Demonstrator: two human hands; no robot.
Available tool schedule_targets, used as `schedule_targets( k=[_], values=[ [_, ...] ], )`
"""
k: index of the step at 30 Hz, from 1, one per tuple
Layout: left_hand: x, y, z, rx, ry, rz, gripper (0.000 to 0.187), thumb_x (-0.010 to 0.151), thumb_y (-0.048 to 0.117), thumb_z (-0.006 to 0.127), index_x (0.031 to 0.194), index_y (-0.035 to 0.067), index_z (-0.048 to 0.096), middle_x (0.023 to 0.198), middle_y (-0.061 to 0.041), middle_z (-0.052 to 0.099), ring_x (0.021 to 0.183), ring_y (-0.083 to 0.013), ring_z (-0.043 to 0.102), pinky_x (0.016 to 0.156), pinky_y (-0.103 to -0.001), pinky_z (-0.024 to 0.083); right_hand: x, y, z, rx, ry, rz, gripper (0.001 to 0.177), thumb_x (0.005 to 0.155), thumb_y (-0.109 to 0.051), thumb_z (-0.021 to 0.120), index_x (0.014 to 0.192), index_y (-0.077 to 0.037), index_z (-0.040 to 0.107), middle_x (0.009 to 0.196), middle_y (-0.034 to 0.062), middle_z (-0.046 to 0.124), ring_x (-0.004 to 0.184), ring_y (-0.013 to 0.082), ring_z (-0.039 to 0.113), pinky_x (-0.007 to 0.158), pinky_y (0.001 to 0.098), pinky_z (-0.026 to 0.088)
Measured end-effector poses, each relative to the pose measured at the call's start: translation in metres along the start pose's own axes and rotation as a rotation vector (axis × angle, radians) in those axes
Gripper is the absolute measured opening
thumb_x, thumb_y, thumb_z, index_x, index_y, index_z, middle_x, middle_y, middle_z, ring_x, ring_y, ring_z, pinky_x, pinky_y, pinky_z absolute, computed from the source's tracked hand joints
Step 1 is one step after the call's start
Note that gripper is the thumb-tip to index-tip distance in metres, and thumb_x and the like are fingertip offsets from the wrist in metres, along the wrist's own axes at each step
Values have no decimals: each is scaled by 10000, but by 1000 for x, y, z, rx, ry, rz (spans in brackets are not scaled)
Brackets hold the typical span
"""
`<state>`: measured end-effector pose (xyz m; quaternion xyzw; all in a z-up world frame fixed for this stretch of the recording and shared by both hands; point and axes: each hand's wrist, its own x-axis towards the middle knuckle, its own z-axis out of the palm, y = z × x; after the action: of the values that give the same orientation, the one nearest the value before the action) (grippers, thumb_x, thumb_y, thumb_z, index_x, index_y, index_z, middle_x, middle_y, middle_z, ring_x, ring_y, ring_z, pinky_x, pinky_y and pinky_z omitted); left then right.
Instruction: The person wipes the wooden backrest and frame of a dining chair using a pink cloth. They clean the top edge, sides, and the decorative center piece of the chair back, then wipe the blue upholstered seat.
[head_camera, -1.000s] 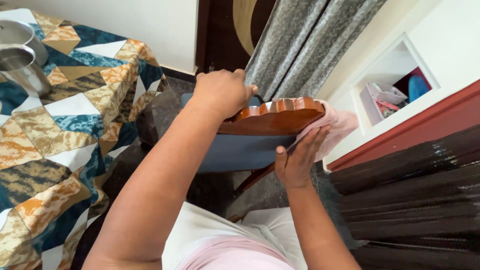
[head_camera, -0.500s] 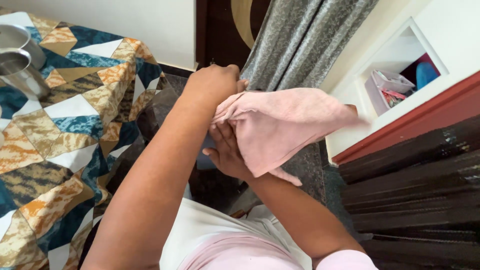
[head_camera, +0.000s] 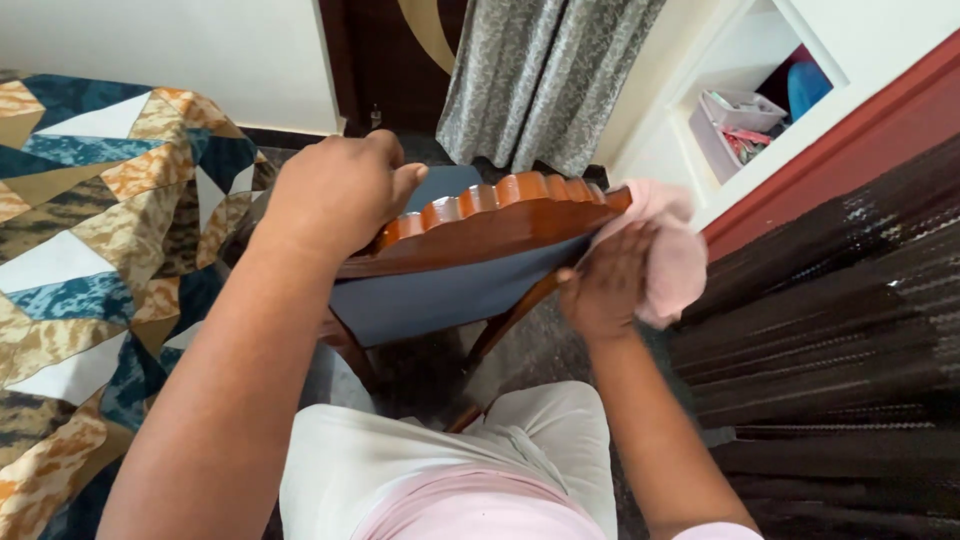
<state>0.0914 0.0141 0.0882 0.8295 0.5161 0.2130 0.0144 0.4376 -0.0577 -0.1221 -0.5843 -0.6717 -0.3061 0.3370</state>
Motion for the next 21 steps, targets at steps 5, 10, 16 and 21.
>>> schedule_targets(
  k=[5, 10, 16, 21],
  values=[
    [-1, 1, 0, 0, 41, 20, 416, 977, 473, 625, 1011, 69, 721, 827, -174, 731, 811, -398, 697, 727, -511, 550, -5, -37, -5, 150, -27, 73, 829, 1064, -580, 351, 1542, 93, 283, 1590, 354, 323, 1533, 582, 216, 1244, 665, 143],
    [0, 2, 0, 16, -28, -40, 401, 970, 486, 629, 1017, 102, 736, 811, -176, 729, 799, -406, 693, 731, -516, 546, 32, -50, -43, 289, 112, 141, 887, 1093, -609, 315, 1616, 91, 158, 1663, 388, 179, 1576, 583, 152, 1281, 647, 97],
    [-2, 3, -3, 21, 40, 7, 420, 963, 488, 638, 1028, 84, 730, 808, -180, 730, 791, -408, 693, 709, -518, 546, 24, -51, -38, 215, 81, 84, 842, 1107, -567, 317, 1610, 88, 151, 1654, 368, 179, 1557, 574, 180, 1292, 630, 107],
    [-2, 2, -2, 28, -8, -10, 421, 986, 491, 619, 1021, 86, 727, 800, -171, 732, 800, -394, 700, 728, -508, 550, 14, -38, -27, 201, 80, 19, 710, 1120, -469, 319, 1580, 68, 250, 1606, 313, 344, 1528, 586, 245, 1273, 632, 184]
  ],
)
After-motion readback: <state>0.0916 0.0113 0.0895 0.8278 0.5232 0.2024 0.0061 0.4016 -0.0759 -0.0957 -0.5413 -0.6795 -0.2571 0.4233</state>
